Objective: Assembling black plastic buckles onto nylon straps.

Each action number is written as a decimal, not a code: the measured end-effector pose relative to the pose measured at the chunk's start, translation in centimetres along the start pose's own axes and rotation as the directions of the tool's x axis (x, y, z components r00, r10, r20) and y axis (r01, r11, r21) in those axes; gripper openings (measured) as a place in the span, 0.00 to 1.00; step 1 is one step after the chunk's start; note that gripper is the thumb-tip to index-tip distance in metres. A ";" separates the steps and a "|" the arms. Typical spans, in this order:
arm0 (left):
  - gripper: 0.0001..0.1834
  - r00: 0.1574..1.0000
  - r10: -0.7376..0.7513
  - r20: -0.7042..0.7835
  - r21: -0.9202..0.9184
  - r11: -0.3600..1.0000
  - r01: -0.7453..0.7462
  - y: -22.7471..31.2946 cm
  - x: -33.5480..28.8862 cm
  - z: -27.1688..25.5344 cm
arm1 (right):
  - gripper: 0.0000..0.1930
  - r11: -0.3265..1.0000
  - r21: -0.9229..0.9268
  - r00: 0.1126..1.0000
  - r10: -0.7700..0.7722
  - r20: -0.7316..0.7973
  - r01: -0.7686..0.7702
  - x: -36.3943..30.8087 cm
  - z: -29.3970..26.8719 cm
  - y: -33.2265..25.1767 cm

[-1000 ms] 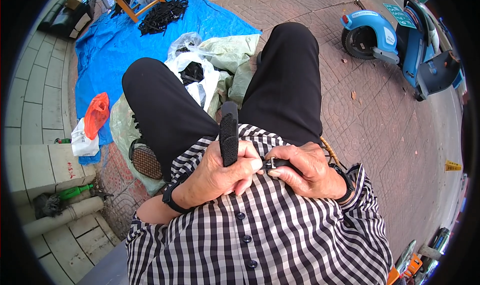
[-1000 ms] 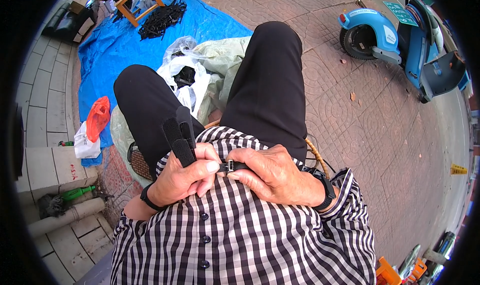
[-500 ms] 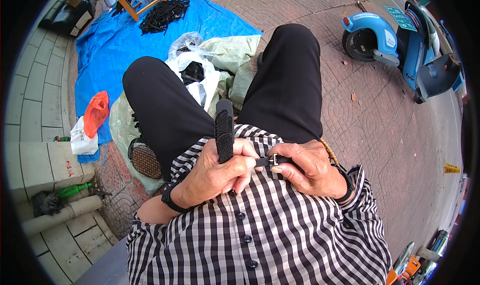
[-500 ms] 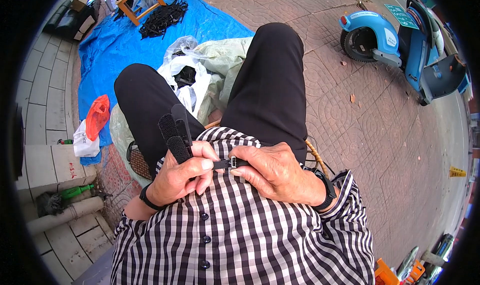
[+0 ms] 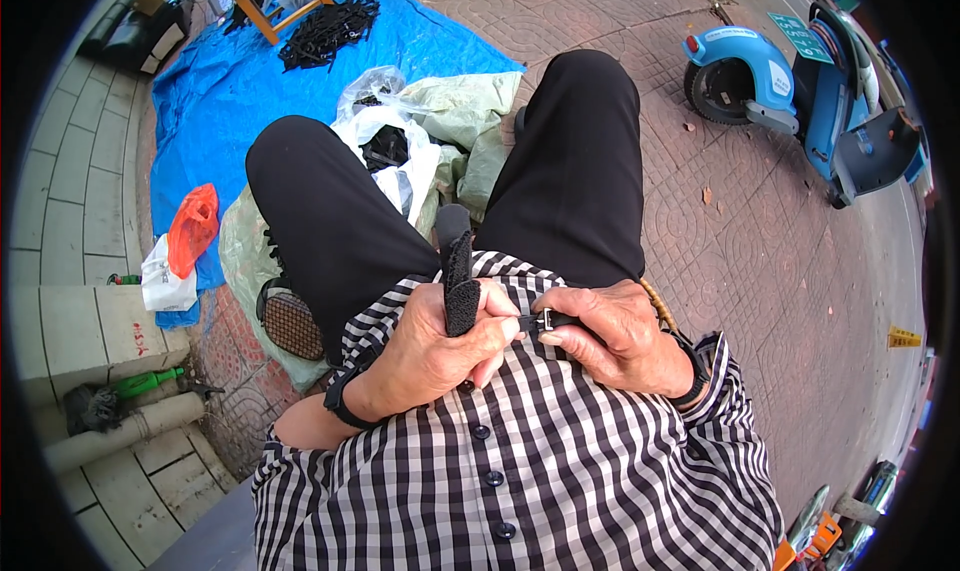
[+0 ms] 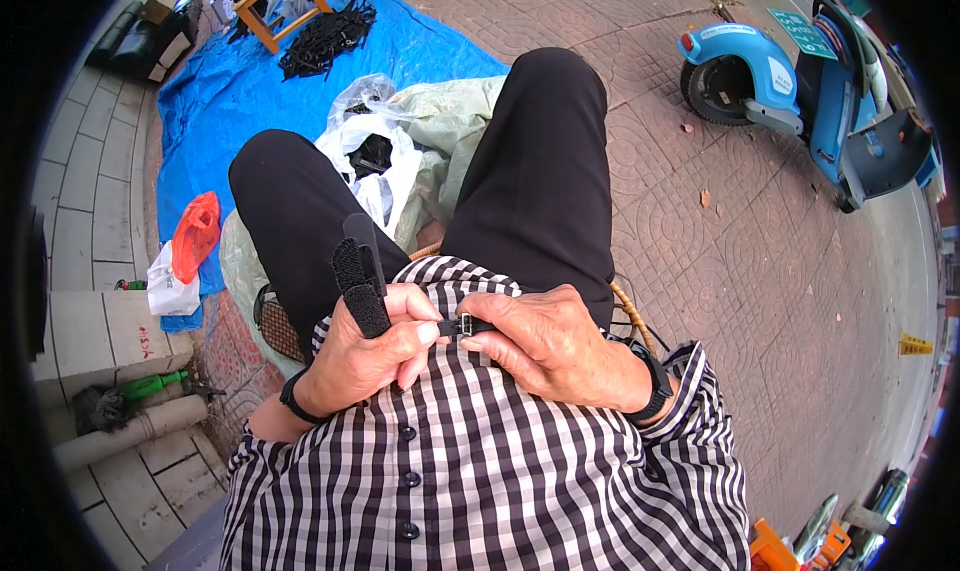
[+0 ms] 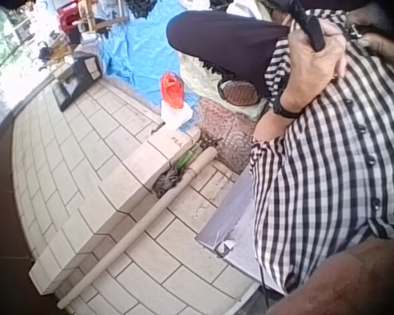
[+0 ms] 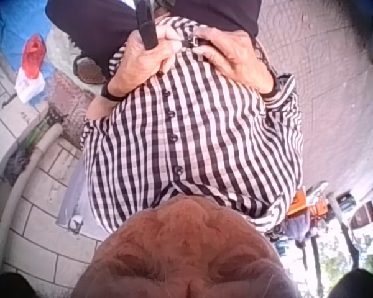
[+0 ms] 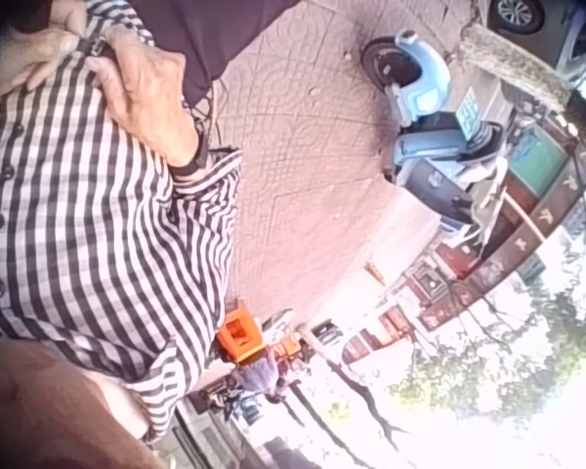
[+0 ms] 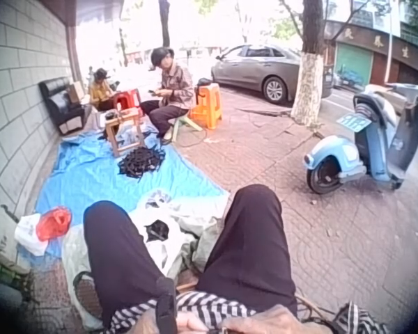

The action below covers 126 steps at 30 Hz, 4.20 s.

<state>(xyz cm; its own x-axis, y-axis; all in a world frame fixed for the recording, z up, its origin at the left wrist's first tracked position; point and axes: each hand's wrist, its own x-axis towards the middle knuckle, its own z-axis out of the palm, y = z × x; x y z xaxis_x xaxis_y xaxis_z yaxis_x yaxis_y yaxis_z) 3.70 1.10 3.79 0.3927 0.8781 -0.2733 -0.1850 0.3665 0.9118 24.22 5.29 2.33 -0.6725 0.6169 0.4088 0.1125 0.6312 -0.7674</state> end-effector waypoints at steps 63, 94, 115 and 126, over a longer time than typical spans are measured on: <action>0.05 0.995 0.053 -0.084 0.052 0.997 -0.048 -0.2 0.2 0.6 | 0.11 0.991 0.113 0.997 0.064 0.047 -0.069 0.2 -0.3 0.6; 0.05 0.944 0.303 -0.133 0.446 0.868 -0.216 -2.0 0.8 0.7 | 0.12 0.938 -0.270 0.975 -0.218 0.036 0.219 0.4 0.8 0.4; 0.05 0.876 0.460 -0.143 0.574 0.760 -0.306 -2.1 0.6 1.0 | 0.06 0.888 0.243 0.917 0.350 0.190 -0.390 0.7 -0.6 -1.1; 0.02 0.991 0.132 -0.035 0.247 0.962 -0.120 -1.1 -0.2 0.4 | 0.04 0.987 0.022 0.985 0.161 0.066 -0.162 0.8 0.0 -1.2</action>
<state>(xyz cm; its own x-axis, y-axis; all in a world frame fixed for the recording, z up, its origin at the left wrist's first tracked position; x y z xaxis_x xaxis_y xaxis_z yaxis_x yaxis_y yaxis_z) 4.13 0.39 2.96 0.3328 0.9291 -0.1610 -0.0021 0.1715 0.9852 23.57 5.01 3.60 -0.6925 0.6779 0.2468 0.2043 0.5124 -0.8341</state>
